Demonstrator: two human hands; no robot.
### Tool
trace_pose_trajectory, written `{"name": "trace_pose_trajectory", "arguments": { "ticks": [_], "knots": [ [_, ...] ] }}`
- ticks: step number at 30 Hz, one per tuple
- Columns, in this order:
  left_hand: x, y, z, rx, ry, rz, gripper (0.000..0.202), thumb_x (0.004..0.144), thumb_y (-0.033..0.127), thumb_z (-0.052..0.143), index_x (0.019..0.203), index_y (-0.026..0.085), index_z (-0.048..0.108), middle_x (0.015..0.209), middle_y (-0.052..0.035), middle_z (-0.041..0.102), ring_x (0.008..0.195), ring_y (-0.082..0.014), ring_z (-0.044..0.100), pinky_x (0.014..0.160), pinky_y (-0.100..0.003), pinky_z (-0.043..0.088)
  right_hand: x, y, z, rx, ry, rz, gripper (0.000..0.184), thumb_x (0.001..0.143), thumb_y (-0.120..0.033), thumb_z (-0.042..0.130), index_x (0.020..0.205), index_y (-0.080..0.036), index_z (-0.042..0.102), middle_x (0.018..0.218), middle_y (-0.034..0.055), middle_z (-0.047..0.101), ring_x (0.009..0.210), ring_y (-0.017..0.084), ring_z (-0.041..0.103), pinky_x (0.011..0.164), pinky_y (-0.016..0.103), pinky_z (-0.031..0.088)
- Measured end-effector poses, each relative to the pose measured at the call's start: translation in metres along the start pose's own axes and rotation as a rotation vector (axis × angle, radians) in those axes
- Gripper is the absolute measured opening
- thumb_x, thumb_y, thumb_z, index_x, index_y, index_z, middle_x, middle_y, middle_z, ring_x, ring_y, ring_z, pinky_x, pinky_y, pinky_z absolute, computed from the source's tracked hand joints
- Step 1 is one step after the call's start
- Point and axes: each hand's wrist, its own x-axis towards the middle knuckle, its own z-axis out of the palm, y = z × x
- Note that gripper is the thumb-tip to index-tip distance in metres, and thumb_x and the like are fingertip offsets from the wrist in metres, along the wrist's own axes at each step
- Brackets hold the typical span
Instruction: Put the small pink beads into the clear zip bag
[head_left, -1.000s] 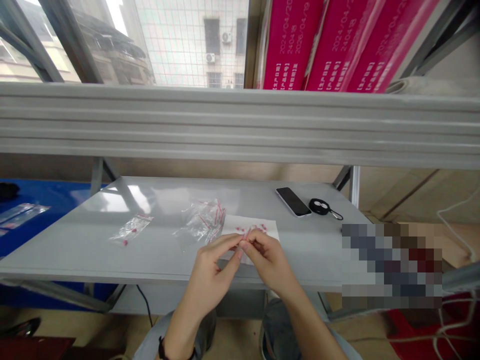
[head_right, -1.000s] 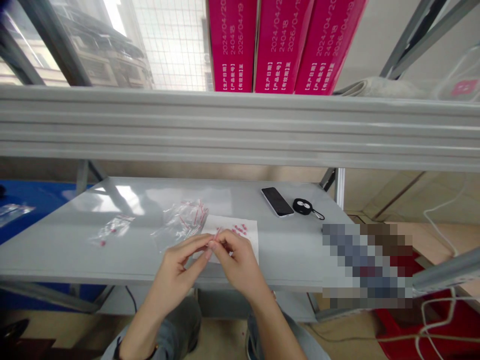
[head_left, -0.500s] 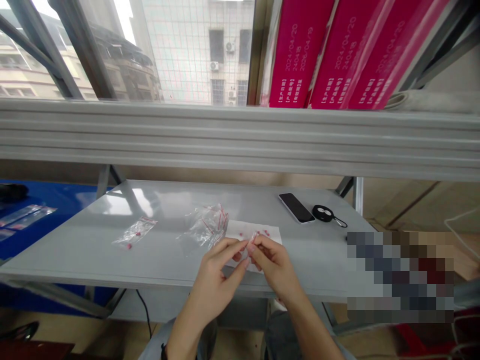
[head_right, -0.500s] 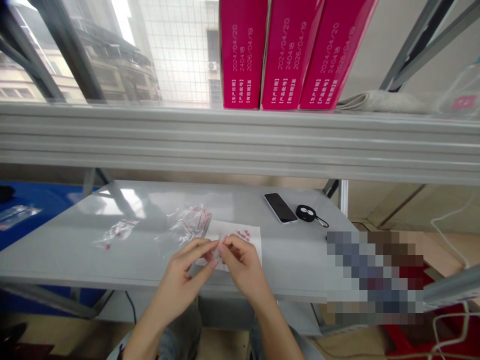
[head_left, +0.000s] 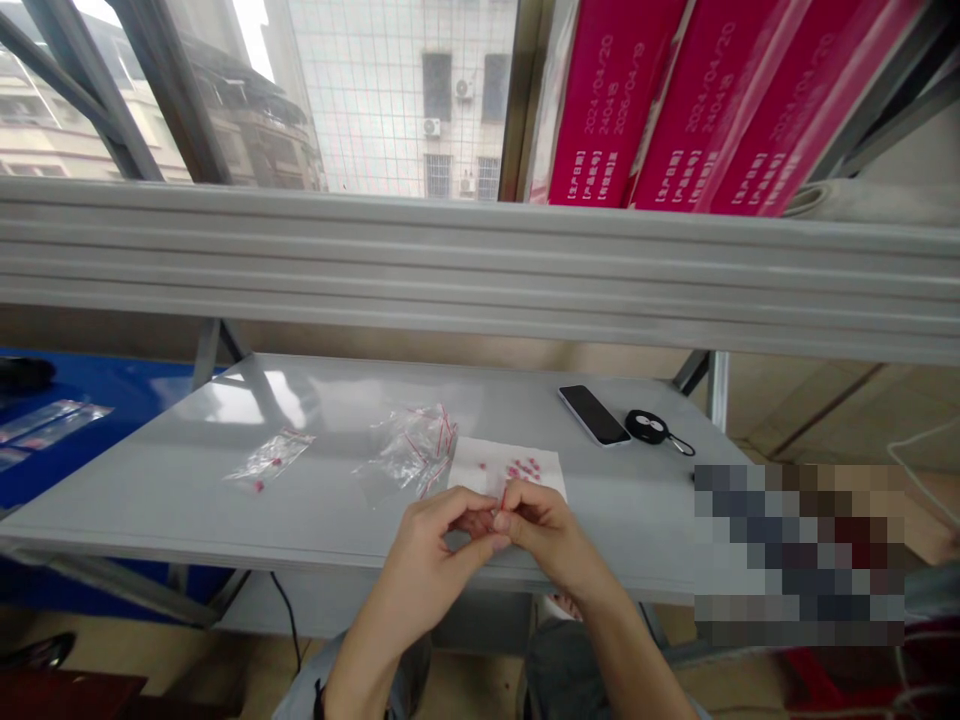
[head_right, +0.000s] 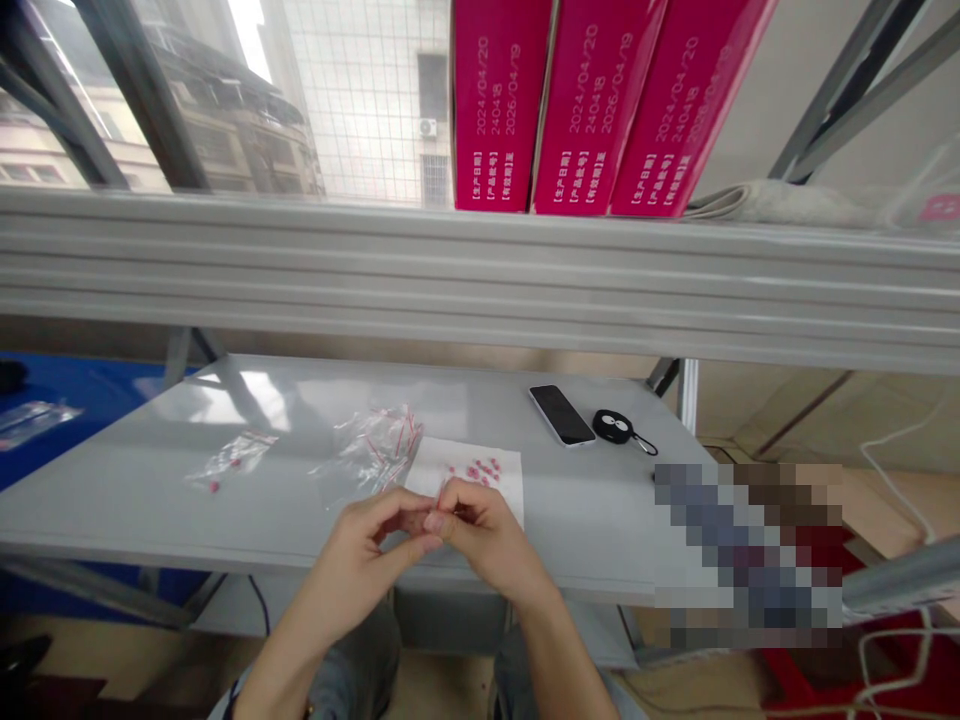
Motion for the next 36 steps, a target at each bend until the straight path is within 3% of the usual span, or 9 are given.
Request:
{"name": "trace_pose_trajectory", "arguments": {
  "ticks": [8, 12, 18, 26, 30, 33, 36],
  "knots": [
    [-0.004, -0.001, -0.004, -0.200, -0.099, -0.098, 0.007, 0.091, 0.027, 0.069, 0.092, 0.020, 0.070, 0.078, -0.0012, 0.071, 0.074, -0.0158, 0.065, 0.070, -0.027, 0.050, -0.003, -0.005, -0.004, 0.000, -0.117, 0.012, 0.039, 0.085, -0.054, 0.074, 0.070, -0.020, 0.061, 0.071, 0.0013, 0.067, 0.070, 0.017, 0.061, 0.070, 0.030, 0.047],
    [-0.003, 0.004, -0.007, -0.152, -0.094, -0.090, 0.016, 0.093, 0.028, 0.065, 0.080, 0.019, 0.066, 0.074, -0.0010, 0.068, 0.071, -0.0155, 0.062, 0.068, -0.026, 0.047, -0.002, -0.007, -0.003, -0.013, -0.147, 0.014, 0.037, 0.085, -0.051, 0.074, 0.070, -0.020, 0.063, 0.072, 0.0017, 0.067, 0.071, 0.018, 0.061, 0.070, 0.030, 0.047],
    [-0.002, 0.008, 0.001, 0.026, 0.003, -0.038, 0.026, 0.098, 0.030, 0.054, 0.074, 0.021, 0.053, 0.068, 0.0023, 0.054, 0.065, -0.0147, 0.050, 0.060, -0.026, 0.037, -0.001, -0.006, -0.002, -0.091, -0.034, 0.013, 0.039, 0.087, -0.049, 0.072, 0.066, -0.020, 0.057, 0.063, -0.0026, 0.053, 0.062, 0.014, 0.046, 0.061, 0.026, 0.038],
    [-0.003, 0.003, 0.006, 0.296, 0.224, 0.072, 0.022, 0.101, 0.024, 0.045, 0.079, 0.022, 0.050, 0.072, 0.0019, 0.051, 0.067, -0.0155, 0.051, 0.063, -0.027, 0.036, 0.000, 0.001, 0.004, -0.203, 0.099, -0.054, 0.041, 0.092, -0.044, 0.062, 0.063, -0.021, 0.044, 0.061, -0.0047, 0.039, 0.059, 0.012, 0.034, 0.055, 0.026, 0.030],
    [-0.003, 0.002, 0.003, 0.387, 0.276, 0.076, 0.021, 0.098, 0.022, 0.048, 0.077, 0.022, 0.050, 0.068, 0.0034, 0.050, 0.062, -0.0144, 0.049, 0.060, -0.026, 0.035, 0.000, 0.006, 0.009, -0.375, 0.177, -0.121, 0.031, 0.094, -0.030, 0.055, 0.067, -0.022, 0.042, 0.063, -0.0046, 0.040, 0.060, 0.013, 0.037, 0.055, 0.026, 0.030],
    [-0.003, 0.001, 0.005, 0.404, 0.263, 0.079, 0.023, 0.098, 0.023, 0.049, 0.075, 0.022, 0.049, 0.067, 0.0036, 0.050, 0.061, -0.0142, 0.050, 0.060, -0.026, 0.035, -0.001, 0.007, 0.014, -0.459, 0.237, -0.258, 0.025, 0.093, -0.019, 0.054, 0.073, -0.024, 0.039, 0.071, -0.0033, 0.043, 0.066, 0.015, 0.042, 0.059, 0.026, 0.035],
    [-0.002, -0.001, 0.006, 0.407, 0.268, 0.066, 0.024, 0.098, 0.024, 0.049, 0.075, 0.021, 0.050, 0.066, 0.0037, 0.051, 0.060, -0.0140, 0.050, 0.059, -0.025, 0.035, -0.002, 0.007, 0.018, -0.571, 0.211, -0.398, 0.016, 0.090, -0.010, 0.051, 0.081, -0.023, 0.051, 0.086, 0.0010, 0.047, 0.080, 0.017, 0.049, 0.069, 0.028, 0.041]
  ]
}}
